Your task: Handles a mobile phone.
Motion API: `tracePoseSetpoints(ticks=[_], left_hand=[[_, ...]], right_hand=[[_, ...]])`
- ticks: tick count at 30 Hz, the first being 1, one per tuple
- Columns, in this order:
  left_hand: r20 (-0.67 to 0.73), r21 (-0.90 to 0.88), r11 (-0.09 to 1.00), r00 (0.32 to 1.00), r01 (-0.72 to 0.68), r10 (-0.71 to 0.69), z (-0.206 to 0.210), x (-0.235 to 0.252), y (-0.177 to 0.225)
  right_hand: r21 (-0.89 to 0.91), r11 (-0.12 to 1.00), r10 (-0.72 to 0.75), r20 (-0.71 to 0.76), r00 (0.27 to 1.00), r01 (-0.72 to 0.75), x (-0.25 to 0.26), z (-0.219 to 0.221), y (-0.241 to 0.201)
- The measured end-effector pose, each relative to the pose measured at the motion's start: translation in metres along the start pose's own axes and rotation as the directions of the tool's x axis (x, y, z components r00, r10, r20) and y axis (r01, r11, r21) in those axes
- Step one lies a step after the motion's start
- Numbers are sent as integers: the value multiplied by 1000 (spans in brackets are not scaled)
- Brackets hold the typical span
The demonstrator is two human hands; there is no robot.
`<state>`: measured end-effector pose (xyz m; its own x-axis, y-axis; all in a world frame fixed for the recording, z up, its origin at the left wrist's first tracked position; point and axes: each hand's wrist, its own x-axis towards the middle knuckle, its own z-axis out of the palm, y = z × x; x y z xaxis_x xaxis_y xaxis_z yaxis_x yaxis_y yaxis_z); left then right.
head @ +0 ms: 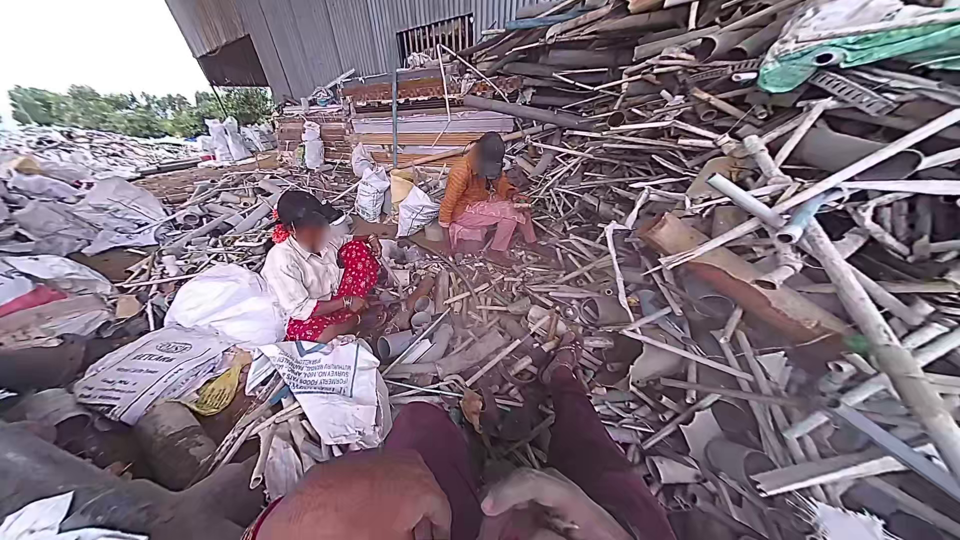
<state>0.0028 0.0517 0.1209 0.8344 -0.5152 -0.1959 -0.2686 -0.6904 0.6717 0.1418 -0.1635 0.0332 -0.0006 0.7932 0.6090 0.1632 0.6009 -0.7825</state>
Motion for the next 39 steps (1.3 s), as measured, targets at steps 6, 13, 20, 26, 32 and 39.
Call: tracePoseSetpoints(ticks=[6,13,20,26,32,39], left_hand=[[-110,-354,930,983,98,-145,-6,104,-75],[171,-314,861,916,399,-362,87,229,-148],[116,-601,666,872,443,-475,104,225,-202],[-21,-628,657,834,418,-551,100,225,-223],[-51,-600,704,861,379,-507,101,231,-228],[-43,-562,734,874,380,-485,98,228,-231]], right_hand=[[124,865,465,-562,684,-486,-56,-33,27],[272,517,690,-693,208,-811,-150,-40,62],[-65,-94,765,-644,-30,-993,-194,-92,104],[-34,103,774,-625,102,-994,-165,-107,131],[292,155,855,-518,-20,-944,-176,-91,185],[419,94,814,-554,-173,-903,-182,-126,191]])
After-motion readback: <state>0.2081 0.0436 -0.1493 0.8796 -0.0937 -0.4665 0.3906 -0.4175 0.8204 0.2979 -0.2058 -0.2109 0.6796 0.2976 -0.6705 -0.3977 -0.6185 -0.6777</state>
